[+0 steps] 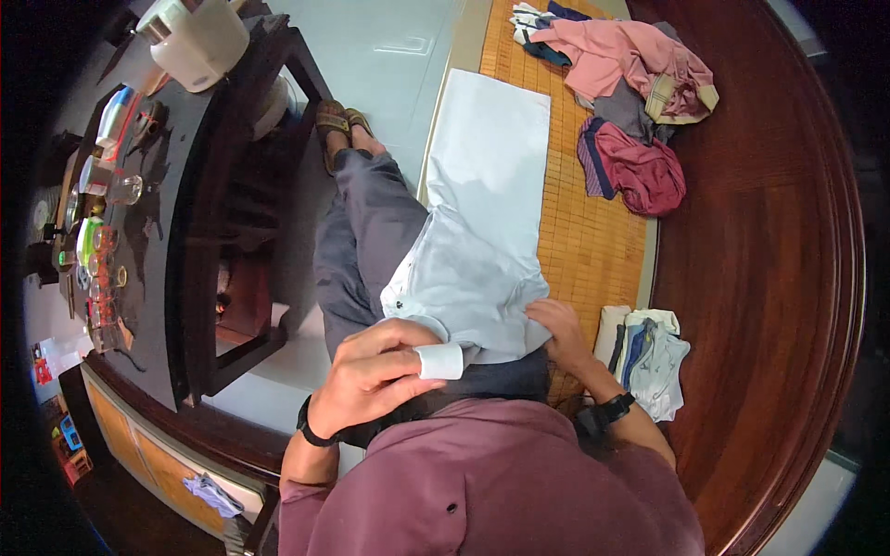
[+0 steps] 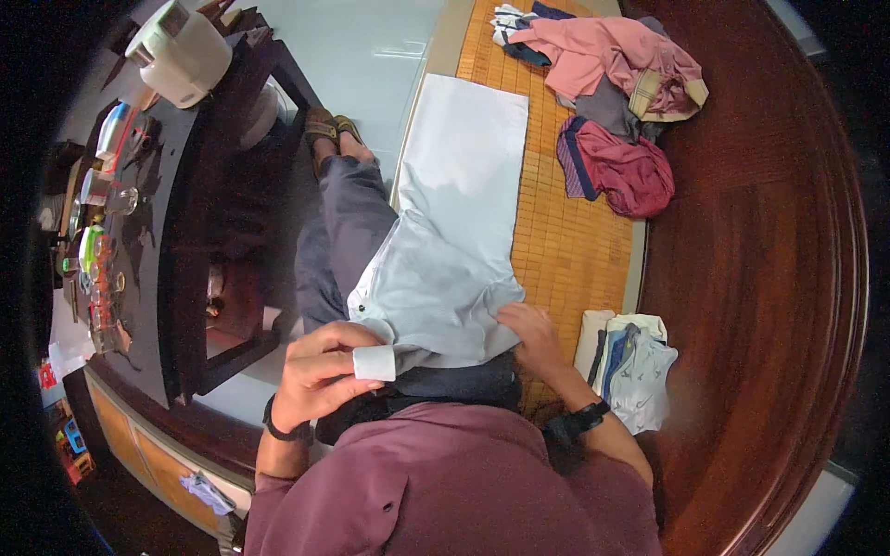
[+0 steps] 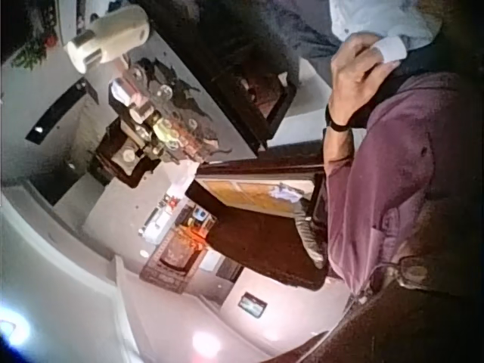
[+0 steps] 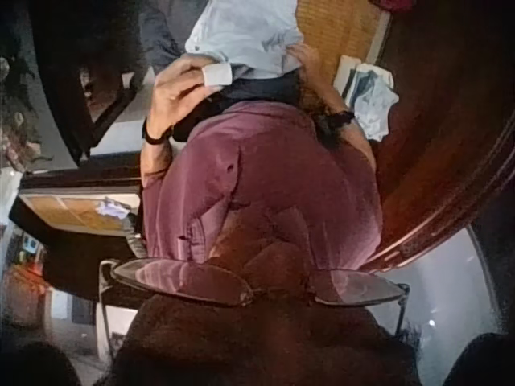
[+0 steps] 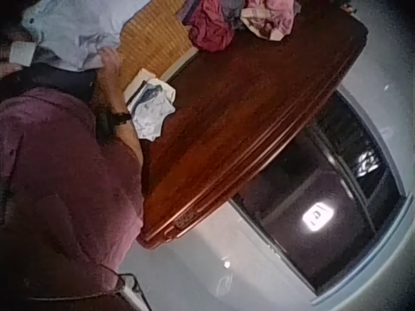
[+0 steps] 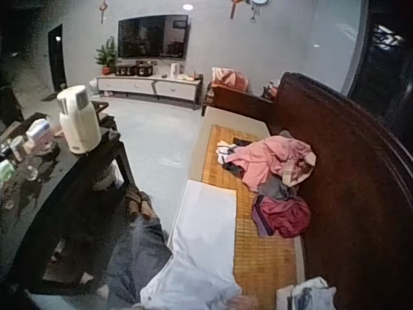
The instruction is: Folding a white polo shirt and a maroon t-shirt on a bed.
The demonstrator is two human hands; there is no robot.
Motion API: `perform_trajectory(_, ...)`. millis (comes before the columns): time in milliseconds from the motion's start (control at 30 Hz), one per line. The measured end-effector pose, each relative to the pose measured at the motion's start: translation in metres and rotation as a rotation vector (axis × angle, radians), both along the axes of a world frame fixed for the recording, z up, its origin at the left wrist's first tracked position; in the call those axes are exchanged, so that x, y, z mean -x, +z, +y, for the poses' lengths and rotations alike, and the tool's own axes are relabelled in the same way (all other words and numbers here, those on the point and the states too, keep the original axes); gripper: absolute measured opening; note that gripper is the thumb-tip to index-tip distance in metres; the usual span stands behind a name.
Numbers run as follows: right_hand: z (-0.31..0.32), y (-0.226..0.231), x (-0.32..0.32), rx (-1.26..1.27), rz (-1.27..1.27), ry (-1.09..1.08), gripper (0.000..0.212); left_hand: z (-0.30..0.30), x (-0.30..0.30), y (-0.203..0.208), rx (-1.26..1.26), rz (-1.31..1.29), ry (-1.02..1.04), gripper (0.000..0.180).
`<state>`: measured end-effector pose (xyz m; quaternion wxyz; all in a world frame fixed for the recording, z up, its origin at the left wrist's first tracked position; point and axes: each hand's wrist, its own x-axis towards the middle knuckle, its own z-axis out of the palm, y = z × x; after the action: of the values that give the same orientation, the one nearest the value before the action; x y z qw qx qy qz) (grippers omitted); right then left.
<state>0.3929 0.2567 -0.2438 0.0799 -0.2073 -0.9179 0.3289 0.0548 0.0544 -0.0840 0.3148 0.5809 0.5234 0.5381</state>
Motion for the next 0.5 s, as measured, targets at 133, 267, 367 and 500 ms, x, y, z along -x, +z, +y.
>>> perform_trajectory(133,0.014,0.030,-0.005,0.211,-0.170,-0.119,0.056,-0.003,0.002,-0.002,0.025,0.008,0.092,0.024)
perform_trajectory(267,-0.007,0.044,-0.008,0.011,-0.163,0.023,0.073,-0.012,0.005,-0.007,0.057,-0.004,-0.007,0.025)
perform_trajectory(367,-0.020,0.025,-0.008,-0.164,-0.126,0.026,0.077,-0.016,0.007,-0.009,0.101,-0.009,-0.075,0.025)
perform_trajectory(500,-0.021,0.006,-0.008,-0.090,-0.061,-0.020,0.066,-0.017,0.008,-0.011,0.104,-0.028,-0.081,0.026)
